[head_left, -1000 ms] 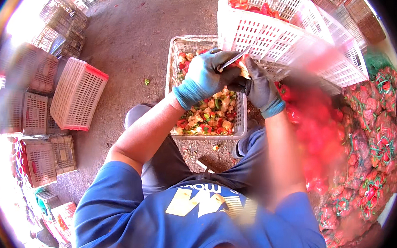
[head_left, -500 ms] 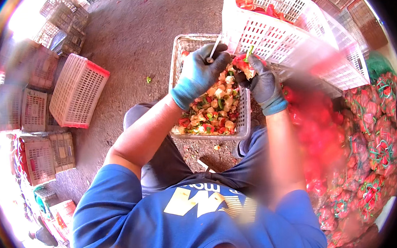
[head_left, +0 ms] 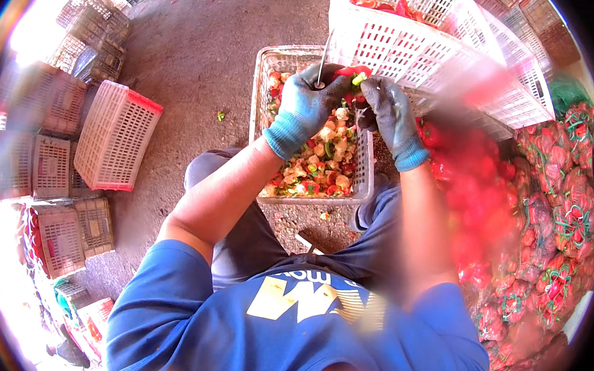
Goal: The person cuts red peppers using a knife, removes the stems, and places the cut pieces into a bin while sitting among crates of produce.
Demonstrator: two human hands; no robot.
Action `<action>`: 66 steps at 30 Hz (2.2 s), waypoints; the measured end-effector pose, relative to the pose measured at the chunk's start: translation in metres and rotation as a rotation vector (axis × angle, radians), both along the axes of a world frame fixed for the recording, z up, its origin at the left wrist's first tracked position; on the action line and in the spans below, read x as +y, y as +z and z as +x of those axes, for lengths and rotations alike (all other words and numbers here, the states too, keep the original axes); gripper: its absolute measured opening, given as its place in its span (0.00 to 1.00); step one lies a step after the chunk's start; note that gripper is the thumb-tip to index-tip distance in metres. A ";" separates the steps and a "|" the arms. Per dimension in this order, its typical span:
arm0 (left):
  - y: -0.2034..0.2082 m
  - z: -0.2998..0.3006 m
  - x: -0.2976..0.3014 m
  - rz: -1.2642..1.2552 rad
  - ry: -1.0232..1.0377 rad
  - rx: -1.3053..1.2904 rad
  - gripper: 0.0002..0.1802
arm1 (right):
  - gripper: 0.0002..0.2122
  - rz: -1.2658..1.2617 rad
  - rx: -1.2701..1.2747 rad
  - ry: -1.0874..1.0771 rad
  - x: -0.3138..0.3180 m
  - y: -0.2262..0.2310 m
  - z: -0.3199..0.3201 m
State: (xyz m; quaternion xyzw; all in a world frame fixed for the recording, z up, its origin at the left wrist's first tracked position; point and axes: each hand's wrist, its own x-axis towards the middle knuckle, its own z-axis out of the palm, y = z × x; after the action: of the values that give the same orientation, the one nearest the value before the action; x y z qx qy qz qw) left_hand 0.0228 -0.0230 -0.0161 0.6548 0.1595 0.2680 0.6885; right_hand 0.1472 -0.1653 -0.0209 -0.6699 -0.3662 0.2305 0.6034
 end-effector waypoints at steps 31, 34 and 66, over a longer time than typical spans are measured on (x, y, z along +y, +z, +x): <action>0.020 -0.012 -0.002 -0.257 -0.066 0.045 0.20 | 0.18 0.013 0.459 0.104 0.008 0.024 -0.011; 0.011 -0.004 -0.008 -0.257 -0.062 -0.043 0.20 | 0.19 -0.002 0.436 0.101 0.008 0.011 -0.004; 0.030 -0.027 0.016 -0.236 -0.459 0.218 0.19 | 0.18 -0.093 0.385 0.320 -0.021 0.027 0.005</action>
State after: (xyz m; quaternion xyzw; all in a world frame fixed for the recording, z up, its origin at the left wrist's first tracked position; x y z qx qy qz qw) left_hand -0.0046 -0.0073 0.0136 0.6139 0.1105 0.0126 0.7815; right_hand 0.1525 -0.1866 0.0058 -0.5743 -0.3350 0.4629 0.5862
